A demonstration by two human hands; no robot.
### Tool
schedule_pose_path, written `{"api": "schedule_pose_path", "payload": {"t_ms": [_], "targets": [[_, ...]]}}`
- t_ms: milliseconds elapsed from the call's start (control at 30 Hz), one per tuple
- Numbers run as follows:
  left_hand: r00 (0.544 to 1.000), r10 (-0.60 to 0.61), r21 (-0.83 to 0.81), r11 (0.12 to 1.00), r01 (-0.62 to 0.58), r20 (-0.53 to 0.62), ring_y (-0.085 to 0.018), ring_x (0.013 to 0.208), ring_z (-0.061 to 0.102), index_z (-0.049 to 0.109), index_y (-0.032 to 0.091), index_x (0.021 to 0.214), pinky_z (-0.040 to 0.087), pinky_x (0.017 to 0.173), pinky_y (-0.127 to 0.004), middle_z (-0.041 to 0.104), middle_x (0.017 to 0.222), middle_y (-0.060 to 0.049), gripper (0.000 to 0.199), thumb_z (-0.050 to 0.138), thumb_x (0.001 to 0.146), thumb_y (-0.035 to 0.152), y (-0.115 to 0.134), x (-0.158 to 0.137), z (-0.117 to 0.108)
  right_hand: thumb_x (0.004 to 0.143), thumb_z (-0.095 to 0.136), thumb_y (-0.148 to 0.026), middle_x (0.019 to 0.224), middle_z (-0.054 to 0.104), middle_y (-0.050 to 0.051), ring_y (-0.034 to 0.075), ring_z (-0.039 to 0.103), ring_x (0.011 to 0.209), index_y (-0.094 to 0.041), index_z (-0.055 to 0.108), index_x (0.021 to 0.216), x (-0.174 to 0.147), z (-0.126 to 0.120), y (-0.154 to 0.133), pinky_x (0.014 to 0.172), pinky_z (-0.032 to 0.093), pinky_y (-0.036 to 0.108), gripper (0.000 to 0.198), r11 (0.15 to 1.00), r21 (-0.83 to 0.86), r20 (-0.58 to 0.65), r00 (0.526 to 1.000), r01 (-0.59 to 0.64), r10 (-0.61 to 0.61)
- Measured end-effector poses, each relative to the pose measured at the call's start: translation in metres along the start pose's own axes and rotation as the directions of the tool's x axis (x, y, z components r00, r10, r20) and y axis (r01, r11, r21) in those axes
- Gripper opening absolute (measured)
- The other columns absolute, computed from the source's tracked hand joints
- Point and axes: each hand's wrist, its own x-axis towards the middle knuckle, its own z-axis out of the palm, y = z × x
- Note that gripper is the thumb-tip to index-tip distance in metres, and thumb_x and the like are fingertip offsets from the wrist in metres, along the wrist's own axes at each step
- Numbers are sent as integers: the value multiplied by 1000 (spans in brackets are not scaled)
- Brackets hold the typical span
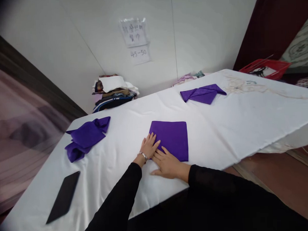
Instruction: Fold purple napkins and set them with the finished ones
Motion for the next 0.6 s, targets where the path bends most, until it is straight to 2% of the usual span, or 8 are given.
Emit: {"api": "schedule_pose_path", "payload": {"t_ms": [200,433,600], "targets": [[997,33,222,975,-17,-69,-21,136,9,22,17,139,11,109,-46,18,148,-5,69,14,86,60,3,-2,9,85,29,-62,145,25,10,26,12,135,-17,19,142,-55,-12,16,108,3,47,73,998,-20,24,998,-58,58],[997,24,264,965,-5,-70,-21,136,10,22,18,139,13,109,-47,17,149,-4,70,11,85,61,4,-3,8,86,33,-58,147,20,10,26,15,134,-19,16,143,-109,-23,28,108,7,46,71,992,-19,30,991,-128,129],[997,-1,299,954,23,-74,-23,136,10,23,17,139,11,108,-51,18,148,-6,69,13,86,60,10,-3,4,87,33,-56,147,19,11,26,15,134,-19,17,142,-121,-24,30,108,6,48,69,990,-18,39,989,-143,143]]}}
